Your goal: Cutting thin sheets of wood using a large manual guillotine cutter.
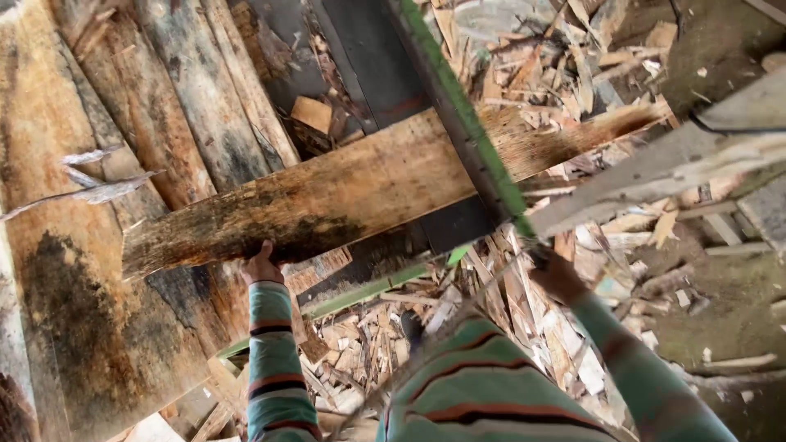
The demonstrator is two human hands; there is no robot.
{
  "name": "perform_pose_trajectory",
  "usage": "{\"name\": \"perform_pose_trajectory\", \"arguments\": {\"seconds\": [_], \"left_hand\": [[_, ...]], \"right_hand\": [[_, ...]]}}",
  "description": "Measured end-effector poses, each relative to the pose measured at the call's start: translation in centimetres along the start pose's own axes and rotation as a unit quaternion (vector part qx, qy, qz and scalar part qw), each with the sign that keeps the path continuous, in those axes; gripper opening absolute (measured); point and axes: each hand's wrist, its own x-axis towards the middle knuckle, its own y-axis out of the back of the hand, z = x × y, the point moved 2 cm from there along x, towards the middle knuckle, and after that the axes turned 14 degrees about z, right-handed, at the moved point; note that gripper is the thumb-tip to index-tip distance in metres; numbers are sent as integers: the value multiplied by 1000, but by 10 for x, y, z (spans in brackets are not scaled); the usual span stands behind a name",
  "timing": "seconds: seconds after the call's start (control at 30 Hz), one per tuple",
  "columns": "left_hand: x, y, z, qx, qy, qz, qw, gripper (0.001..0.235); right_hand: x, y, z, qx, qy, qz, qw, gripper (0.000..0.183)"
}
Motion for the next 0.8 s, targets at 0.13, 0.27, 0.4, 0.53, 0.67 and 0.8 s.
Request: {"name": "perform_pose_trajectory", "arguments": {"seconds": [0.13,0.27,0.4,0.53,0.67,0.8], "left_hand": [[19,10,-25,-87,-23,-81,993,65],[24,38,-36,-76,-6,-52,996,67],[43,55,-54,-136,25,-88,987,33],[-5,48,-48,-209,15,-140,968,13],[-63,26,-53,-270,1,-140,952,16],[-123,-5,-122,-251,36,-205,945,31]], "right_hand": [[38,-103,104,-52,310,200,928,75],[8,23,6,42,185,11,982,49],[-52,154,-141,89,-38,-68,993,41],[-52,187,-167,21,-44,-50,998,42],[-43,154,-134,6,-23,-68,997,43],[-36,119,-110,91,-46,-69,992,40]]}}
